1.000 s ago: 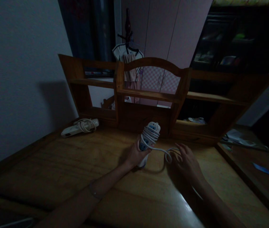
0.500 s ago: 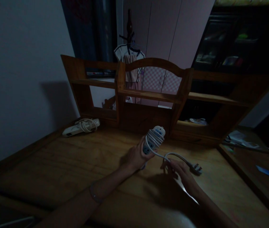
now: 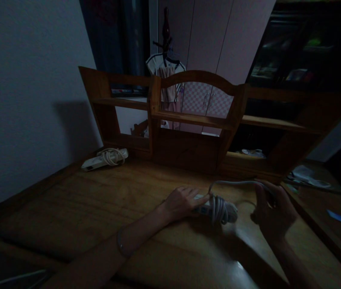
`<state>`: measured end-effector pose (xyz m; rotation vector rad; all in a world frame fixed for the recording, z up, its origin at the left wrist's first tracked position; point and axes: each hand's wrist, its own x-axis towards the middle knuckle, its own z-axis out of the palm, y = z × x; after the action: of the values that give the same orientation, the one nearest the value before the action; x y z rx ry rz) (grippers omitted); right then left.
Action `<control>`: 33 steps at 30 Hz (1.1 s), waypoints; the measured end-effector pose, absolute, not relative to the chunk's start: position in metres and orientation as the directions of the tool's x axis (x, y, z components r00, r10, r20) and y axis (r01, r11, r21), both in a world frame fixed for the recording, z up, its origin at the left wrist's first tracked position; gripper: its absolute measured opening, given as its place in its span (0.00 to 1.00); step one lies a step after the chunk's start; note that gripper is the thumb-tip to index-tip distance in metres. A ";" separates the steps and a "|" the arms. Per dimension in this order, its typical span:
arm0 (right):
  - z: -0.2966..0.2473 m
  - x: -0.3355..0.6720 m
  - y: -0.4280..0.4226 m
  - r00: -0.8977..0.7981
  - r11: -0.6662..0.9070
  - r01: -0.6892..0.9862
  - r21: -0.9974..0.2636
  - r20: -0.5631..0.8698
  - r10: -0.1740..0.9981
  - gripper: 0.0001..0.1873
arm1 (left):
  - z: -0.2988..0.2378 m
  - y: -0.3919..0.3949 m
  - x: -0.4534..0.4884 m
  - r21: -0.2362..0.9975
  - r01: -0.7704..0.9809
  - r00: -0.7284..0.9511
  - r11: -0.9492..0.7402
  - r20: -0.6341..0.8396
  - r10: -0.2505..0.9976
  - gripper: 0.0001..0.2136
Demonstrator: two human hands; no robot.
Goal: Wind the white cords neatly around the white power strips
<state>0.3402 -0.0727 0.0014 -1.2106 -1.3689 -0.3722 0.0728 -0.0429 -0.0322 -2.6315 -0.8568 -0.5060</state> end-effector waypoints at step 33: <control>-0.022 0.298 -0.078 -0.570 0.627 0.776 -0.072 0.345 0.746 0.12 | -0.031 -0.029 0.068 0.614 0.707 -0.002 -0.351 0.498 0.867 0.26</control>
<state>0.2984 -0.0784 -0.0224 -1.2191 -2.5094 -0.1237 0.0679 -0.0293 -0.0306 -2.3406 -1.8788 -1.4389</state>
